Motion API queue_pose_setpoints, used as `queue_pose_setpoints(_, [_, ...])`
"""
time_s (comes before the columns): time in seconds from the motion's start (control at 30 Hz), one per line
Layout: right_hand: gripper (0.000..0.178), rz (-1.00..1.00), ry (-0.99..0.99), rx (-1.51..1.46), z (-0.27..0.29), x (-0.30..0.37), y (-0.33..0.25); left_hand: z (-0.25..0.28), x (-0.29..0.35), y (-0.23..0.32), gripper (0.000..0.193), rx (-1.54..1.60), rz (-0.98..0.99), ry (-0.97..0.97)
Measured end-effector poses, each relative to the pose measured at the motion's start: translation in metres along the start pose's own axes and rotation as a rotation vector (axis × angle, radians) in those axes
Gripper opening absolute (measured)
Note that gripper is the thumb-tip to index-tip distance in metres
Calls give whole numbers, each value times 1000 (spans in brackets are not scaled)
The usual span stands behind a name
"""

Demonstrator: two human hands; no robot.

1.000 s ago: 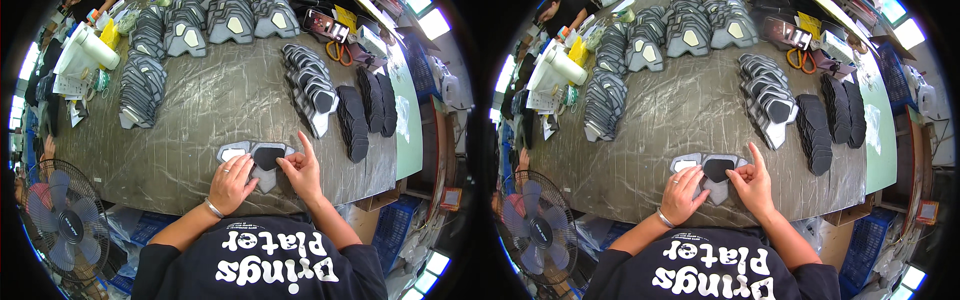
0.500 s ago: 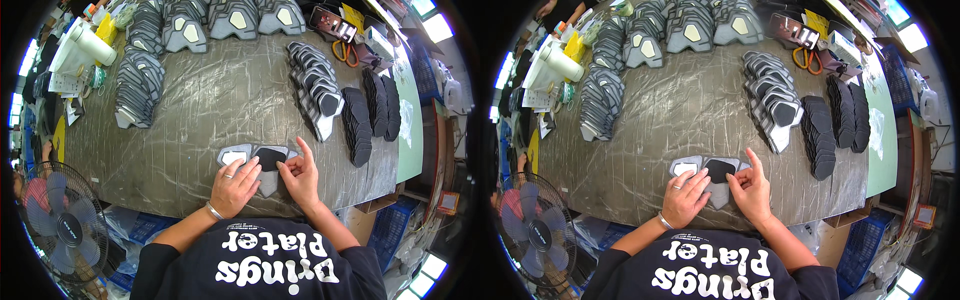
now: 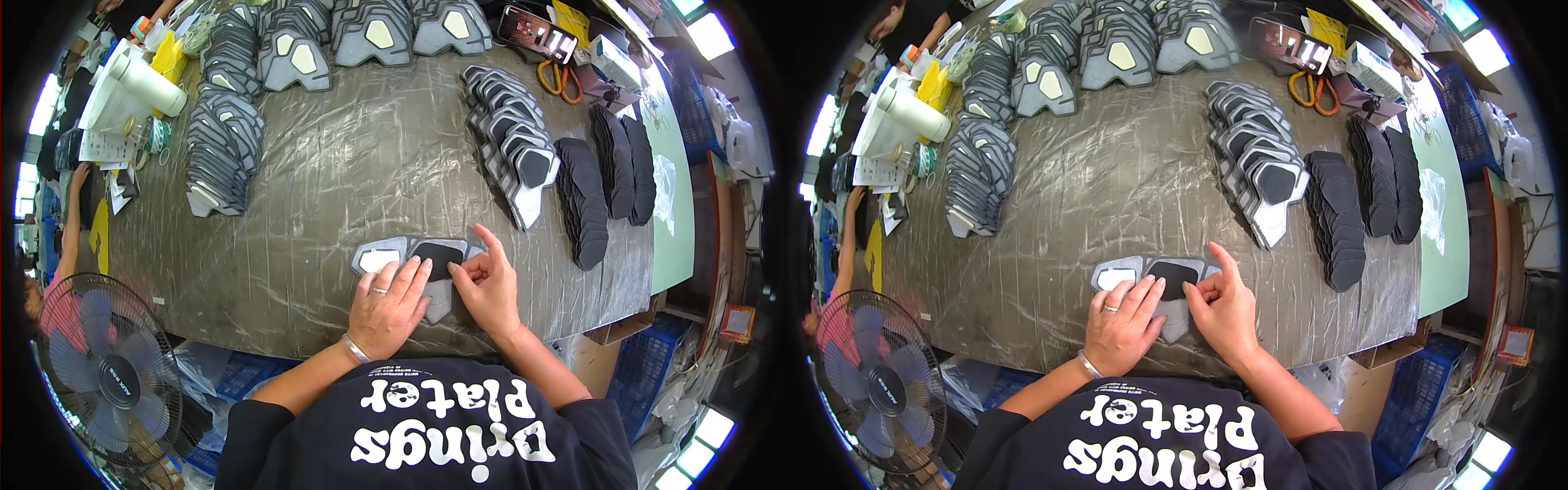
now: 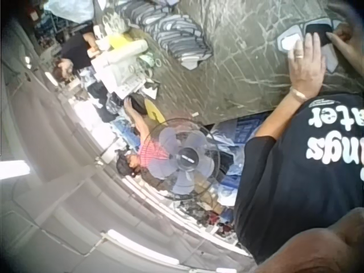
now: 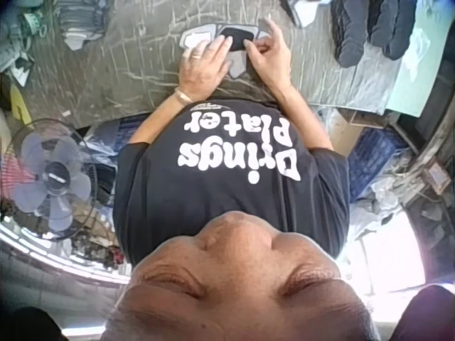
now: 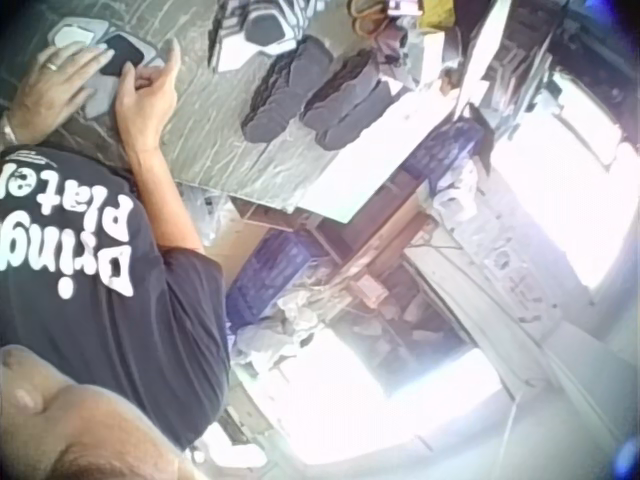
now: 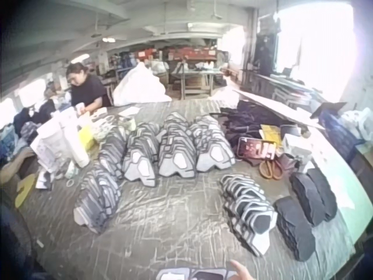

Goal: The person assembles shoe components by hand, taking a black layer and placing it over a grey base, then smoothing it down, and retrieving more black pieces from a plastic bag.

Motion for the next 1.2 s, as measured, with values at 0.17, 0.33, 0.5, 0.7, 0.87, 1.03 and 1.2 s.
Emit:
queue_pose_setpoints(0.17, [63, 4, -19, 38, 0, -2, -1, -10, -12, 12, 53, -130, -47, -39])
queue_pose_setpoints(0.33, [56, 27, -23, 62, 2, -3, -6, -23, -11, 13, 58, -149, -60, -80])
queue_pose_setpoints(0.5, [42, -39, -111, 482, 12, -8, -9, -26, -11, 9, 62, -129, -52, -111])
queue_pose_setpoints(0.7, [35, 562, 117, 513, 12, 21, -46, -30, -13, 12, 63, -200, -51, -132])
queue_pose_setpoints(0.87, [56, 629, -169, 695, -25, 37, -32, -28, -11, 7, 60, -138, -15, -136])
queue_pose_setpoints(1.03, [59, 564, -228, 685, -23, 33, -26, -27, -12, 5, 62, -102, 9, -121])
queue_pose_setpoints(1.2, [58, 605, -205, 776, -22, 32, -27, -27, -12, 3, 65, -104, 14, -118])
Point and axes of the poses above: each hand's wrist, its own x-axis away from the middle knuckle, its own z-axis out of the back of the hand, y = z × x, the point moved 10 cm from there along -x, towards the middle knuckle, and after that the axes turned 7 degrees about x, right-handed, at the moved point
